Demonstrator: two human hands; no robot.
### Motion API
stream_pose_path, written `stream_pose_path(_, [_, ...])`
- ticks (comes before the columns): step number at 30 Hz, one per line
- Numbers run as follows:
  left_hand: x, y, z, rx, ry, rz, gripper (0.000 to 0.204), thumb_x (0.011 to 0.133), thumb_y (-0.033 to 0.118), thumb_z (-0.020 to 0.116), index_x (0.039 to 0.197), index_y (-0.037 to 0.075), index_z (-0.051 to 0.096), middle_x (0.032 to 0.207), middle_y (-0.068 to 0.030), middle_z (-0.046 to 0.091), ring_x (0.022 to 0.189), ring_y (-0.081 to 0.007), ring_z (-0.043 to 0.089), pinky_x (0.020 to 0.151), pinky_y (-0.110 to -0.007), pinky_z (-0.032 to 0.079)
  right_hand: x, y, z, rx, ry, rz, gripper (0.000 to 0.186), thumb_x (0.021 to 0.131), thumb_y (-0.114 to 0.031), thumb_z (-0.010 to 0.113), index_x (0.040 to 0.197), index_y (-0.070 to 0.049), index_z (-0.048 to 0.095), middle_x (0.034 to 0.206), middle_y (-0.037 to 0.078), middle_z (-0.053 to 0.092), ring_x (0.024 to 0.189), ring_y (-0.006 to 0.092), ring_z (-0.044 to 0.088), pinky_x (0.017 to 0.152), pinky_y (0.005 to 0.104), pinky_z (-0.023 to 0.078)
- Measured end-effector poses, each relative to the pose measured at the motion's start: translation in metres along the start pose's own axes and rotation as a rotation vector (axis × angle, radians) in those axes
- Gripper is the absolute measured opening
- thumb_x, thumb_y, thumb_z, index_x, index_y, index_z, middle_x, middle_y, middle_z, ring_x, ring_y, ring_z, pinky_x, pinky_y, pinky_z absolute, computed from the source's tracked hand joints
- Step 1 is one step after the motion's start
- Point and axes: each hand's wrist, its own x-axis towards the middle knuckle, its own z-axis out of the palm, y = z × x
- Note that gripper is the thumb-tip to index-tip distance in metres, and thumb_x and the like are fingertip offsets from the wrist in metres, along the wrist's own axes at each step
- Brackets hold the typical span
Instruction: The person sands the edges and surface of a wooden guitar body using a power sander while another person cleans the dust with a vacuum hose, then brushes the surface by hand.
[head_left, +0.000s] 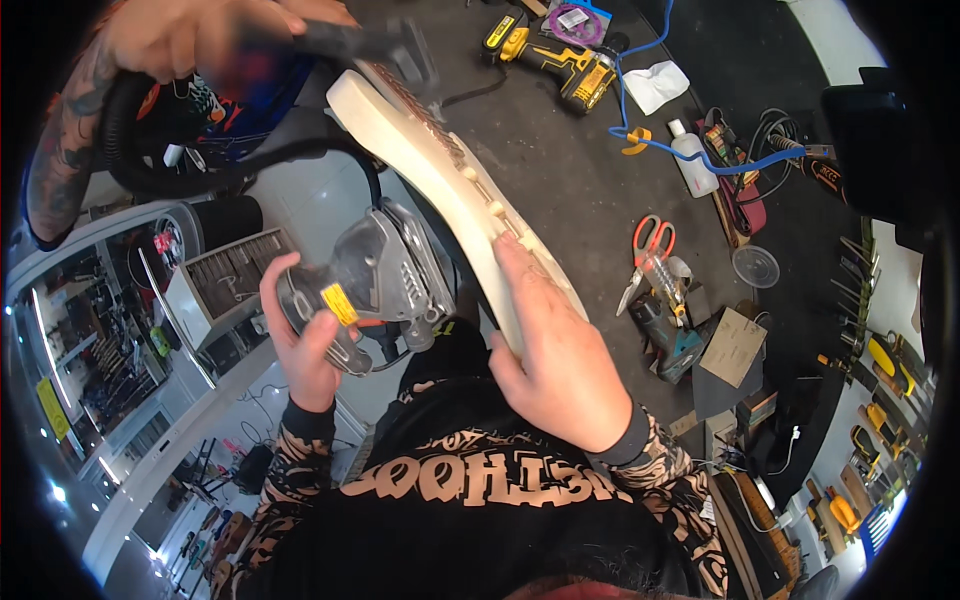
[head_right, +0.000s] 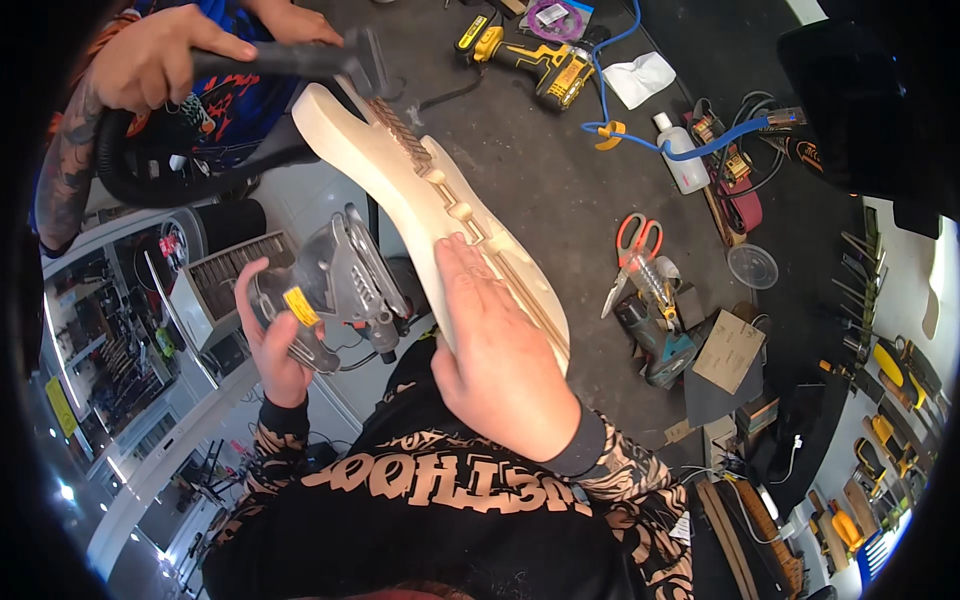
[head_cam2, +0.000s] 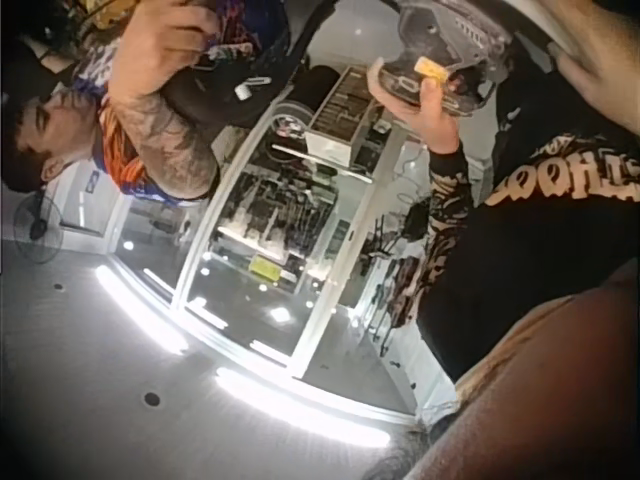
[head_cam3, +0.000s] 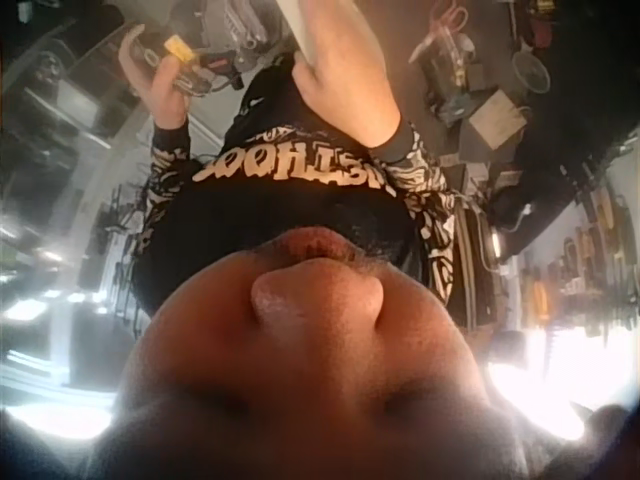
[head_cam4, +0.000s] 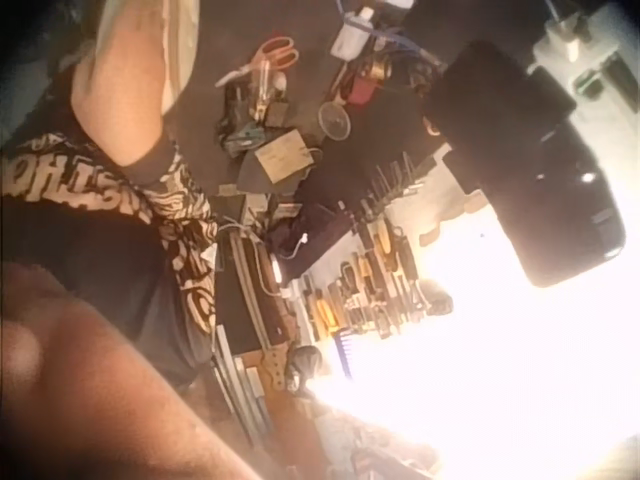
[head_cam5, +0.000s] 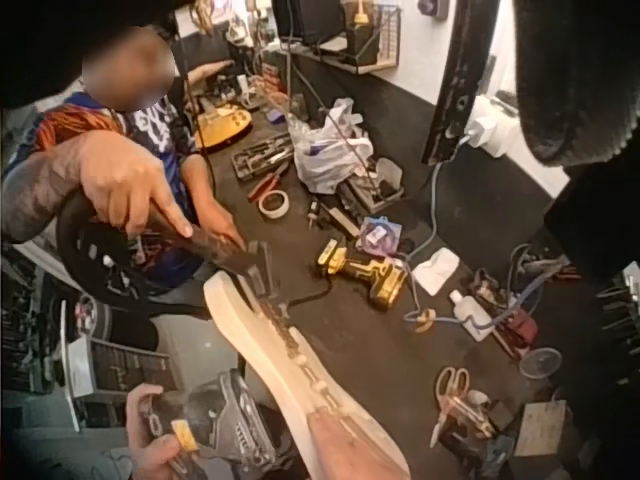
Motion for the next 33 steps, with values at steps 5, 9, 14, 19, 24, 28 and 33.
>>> stream_pose_path(5, [0.013,-0.011,-0.039,0.68,-0.092,0.555,0.09,0.089,0.031,0.089,0.163,0.008,0.042,0.145,-0.0174,0.056,0.126,-0.0287,0.063,0.102,-0.045,0.057,0.006,-0.001,-0.01,-0.047,0.021,0.026,0.093,0.091,-0.002,0.076,0.176,-0.003,0.037,0.167,0.03,0.056,0.15,0.0488,0.059,0.12,0.0507,0.053])
stream_pose_path(9, [0.029,-0.012,-0.032,0.671,-0.117,0.755,0.09,0.087,0.032,0.091,0.159,0.008,0.042,0.142,-0.023,0.053,0.13,-0.0341,0.057,0.11,-0.049,0.05,0.012,-0.006,-0.009,-0.065,0.015,0.032,0.096,0.089,0.0,0.078,0.176,-0.005,0.038,0.167,0.028,0.057,0.149,0.0482,0.06,0.119,0.0499,0.054])
stream_pose_path(14, [0.048,-0.017,-0.031,0.743,-0.062,0.879,0.09,0.085,0.031,0.091,0.158,0.009,0.043,0.142,-0.0246,0.051,0.129,-0.0349,0.058,0.107,-0.05,0.052,0.019,-0.009,-0.004,-0.053,0.021,0.016,0.099,0.088,0.002,0.077,0.178,-0.005,0.035,0.164,0.03,0.059,0.148,0.0491,0.061,0.119,0.0501,0.054])
stream_pose_path(19, [0.073,-0.022,-0.037,0.779,-0.027,0.965,0.089,0.087,0.032,0.091,0.158,0.011,0.041,0.142,-0.0237,0.051,0.13,-0.0346,0.057,0.106,-0.048,0.052,0.027,-0.015,0.0,-0.076,-0.014,0.054,0.1,0.088,0.004,0.075,0.179,-0.005,0.033,0.164,0.03,0.058,0.148,0.0499,0.061,0.12,0.0504,0.054])
stream_pose_path(24, [0.096,-0.032,-0.047,0.774,0.101,1.038,0.091,0.09,0.037,0.091,0.16,0.014,0.038,0.142,-0.0234,0.053,0.13,-0.0336,0.057,0.105,-0.046,0.056,0.035,-0.018,0.003,-0.084,-0.053,0.096,0.091,0.087,0.005,0.072,0.172,0.002,0.04,0.17,0.031,0.053,0.155,0.0459,0.057,0.129,0.0489,0.049])
stream_pose_path(28, [0.111,-0.036,-0.053,0.793,0.158,1.062,0.091,0.091,0.041,0.091,0.16,0.014,0.039,0.142,-0.0233,0.053,0.13,-0.0338,0.057,0.105,-0.046,0.057,0.04,-0.021,0.001,-0.094,-0.066,0.128,0.091,0.087,0.005,0.073,0.173,0.002,0.04,0.172,0.03,0.052,0.156,0.0449,0.056,0.127,0.0486,0.051])
stream_pose_path(33, [0.124,-0.037,-0.056,0.792,0.194,1.084,0.091,0.092,0.045,0.09,0.16,0.013,0.039,0.142,-0.0229,0.055,0.13,-0.0341,0.057,0.106,-0.048,0.056,0.045,-0.022,0.001,-0.09,-0.097,0.159,0.094,0.087,0.004,0.075,0.174,0.002,0.038,0.173,0.03,0.05,0.158,0.0454,0.055,0.128,0.0483,0.05])
